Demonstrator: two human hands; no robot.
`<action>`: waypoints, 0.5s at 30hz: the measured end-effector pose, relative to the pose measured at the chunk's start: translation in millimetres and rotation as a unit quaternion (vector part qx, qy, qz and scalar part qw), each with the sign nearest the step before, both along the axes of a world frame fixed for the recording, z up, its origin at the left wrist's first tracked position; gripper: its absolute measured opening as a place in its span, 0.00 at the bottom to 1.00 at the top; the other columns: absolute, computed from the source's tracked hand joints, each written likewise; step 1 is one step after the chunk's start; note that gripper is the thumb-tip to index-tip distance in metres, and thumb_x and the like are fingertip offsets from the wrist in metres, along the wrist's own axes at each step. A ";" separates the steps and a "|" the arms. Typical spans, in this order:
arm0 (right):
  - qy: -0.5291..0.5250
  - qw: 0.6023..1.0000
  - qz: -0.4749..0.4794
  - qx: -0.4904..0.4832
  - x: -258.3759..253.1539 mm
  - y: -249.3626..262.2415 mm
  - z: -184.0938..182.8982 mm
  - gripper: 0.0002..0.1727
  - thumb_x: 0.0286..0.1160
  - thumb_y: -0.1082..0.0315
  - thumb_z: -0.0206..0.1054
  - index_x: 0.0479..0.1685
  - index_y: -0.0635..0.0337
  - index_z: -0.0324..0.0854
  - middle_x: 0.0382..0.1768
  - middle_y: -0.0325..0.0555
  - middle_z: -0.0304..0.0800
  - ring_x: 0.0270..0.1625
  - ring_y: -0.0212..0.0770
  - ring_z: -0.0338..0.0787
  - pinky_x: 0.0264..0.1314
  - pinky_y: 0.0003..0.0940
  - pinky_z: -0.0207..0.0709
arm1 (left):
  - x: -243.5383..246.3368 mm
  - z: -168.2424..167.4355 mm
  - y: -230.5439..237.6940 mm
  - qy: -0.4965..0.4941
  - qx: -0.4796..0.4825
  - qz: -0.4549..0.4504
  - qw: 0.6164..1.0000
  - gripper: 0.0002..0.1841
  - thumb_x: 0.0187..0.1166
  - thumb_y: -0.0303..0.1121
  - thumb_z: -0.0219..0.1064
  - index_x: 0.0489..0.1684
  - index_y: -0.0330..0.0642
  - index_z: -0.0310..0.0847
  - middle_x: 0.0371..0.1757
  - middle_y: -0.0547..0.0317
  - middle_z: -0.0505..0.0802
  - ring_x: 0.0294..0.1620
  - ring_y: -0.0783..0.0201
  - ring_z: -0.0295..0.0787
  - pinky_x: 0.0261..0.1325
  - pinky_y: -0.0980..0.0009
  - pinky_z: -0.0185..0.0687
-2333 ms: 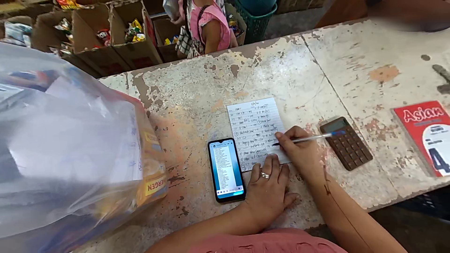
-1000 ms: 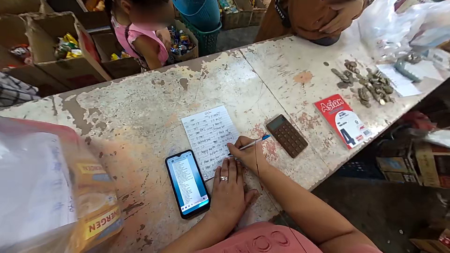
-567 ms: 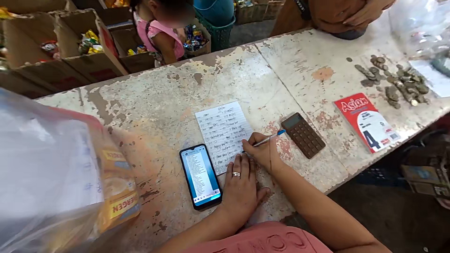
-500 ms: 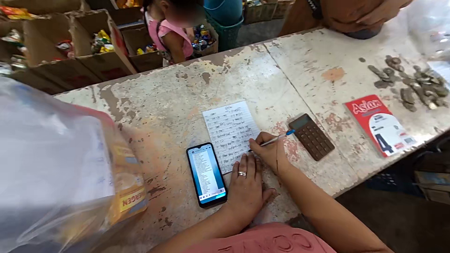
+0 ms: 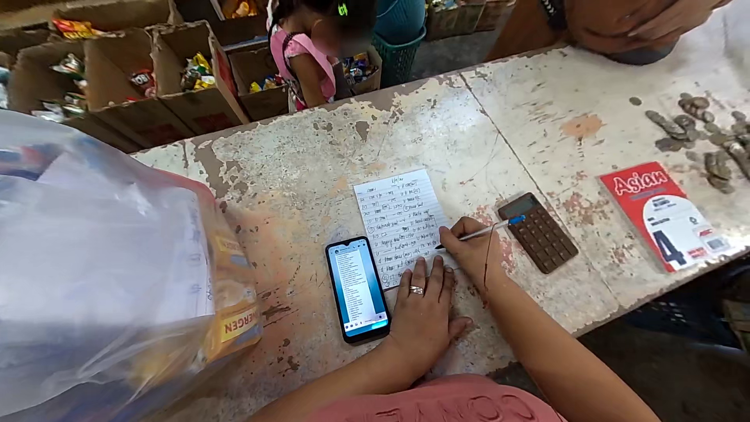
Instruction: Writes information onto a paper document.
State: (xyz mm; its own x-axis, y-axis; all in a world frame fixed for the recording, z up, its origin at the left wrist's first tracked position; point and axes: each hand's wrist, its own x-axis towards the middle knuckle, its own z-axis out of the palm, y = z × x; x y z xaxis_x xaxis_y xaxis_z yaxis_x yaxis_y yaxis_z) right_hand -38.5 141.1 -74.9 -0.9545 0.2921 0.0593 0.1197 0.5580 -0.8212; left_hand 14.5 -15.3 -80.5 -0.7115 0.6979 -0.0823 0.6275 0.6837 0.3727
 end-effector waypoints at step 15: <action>0.009 0.999 0.030 -0.012 -0.8 3.7 -6.4 0.16 0.70 0.72 0.73 0.15 0.57 0.75 0.11 0.33 0.72 0.14 0.23 0.69 0.18 0.20 0.63 | 1.7 -10.3 2.5 0.021 0.028 0.000 0.999 0.46 0.81 0.66 0.52 0.87 0.32 0.63 0.91 0.38 0.64 0.92 0.37 0.55 0.88 0.38 0.52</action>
State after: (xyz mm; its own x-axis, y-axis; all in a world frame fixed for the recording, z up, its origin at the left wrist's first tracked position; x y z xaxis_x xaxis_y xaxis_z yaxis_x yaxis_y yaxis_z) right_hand -39.3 144.8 -81.3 -0.9691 0.2362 0.0706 0.0718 0.5444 -0.8357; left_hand 16.2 -12.8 -90.8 -0.7132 0.7009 -0.0130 0.6440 0.6624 0.3827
